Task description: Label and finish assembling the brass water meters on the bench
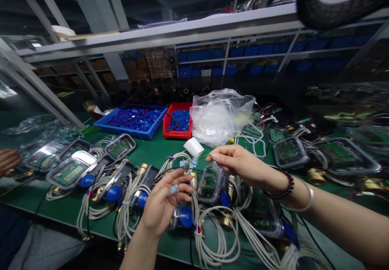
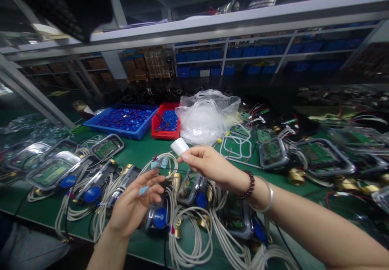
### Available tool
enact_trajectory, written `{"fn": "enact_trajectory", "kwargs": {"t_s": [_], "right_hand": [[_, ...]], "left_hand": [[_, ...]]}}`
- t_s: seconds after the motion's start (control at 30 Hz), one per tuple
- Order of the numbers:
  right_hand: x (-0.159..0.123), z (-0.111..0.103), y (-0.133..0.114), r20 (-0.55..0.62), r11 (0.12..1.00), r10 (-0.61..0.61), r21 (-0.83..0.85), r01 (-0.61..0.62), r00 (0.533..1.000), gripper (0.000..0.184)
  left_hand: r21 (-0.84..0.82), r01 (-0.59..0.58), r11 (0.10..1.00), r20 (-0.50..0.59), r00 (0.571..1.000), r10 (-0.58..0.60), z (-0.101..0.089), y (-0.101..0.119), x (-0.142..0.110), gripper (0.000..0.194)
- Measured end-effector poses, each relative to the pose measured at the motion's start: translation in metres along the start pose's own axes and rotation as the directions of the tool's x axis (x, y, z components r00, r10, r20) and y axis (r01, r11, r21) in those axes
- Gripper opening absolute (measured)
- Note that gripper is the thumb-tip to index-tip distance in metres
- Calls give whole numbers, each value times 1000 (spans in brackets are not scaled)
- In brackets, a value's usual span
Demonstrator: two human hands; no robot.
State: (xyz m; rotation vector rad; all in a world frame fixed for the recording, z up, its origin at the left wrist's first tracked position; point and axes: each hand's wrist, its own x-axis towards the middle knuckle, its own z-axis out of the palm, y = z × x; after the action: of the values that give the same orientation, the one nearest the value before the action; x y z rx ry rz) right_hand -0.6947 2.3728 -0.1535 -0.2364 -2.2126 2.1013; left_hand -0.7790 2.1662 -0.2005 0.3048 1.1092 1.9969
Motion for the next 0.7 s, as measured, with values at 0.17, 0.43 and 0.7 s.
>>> {"fn": "enact_trajectory", "kwargs": {"t_s": [0.17, 0.43, 0.7], "right_hand": [[-6, -7, 6, -22, 993, 55, 103, -53, 998, 54], [-29, -45, 4, -125, 959, 1, 281, 35, 992, 45], [-68, -50, -4, -356, 939, -236, 157, 307, 904, 60]], "left_hand": [[139, -18, 990, -104, 994, 32, 9, -1, 1, 40], [812, -45, 581, -288, 836, 467, -17, 2, 13, 49], [941, -325, -92, 298, 674, 676, 21, -16, 8, 24]]}}
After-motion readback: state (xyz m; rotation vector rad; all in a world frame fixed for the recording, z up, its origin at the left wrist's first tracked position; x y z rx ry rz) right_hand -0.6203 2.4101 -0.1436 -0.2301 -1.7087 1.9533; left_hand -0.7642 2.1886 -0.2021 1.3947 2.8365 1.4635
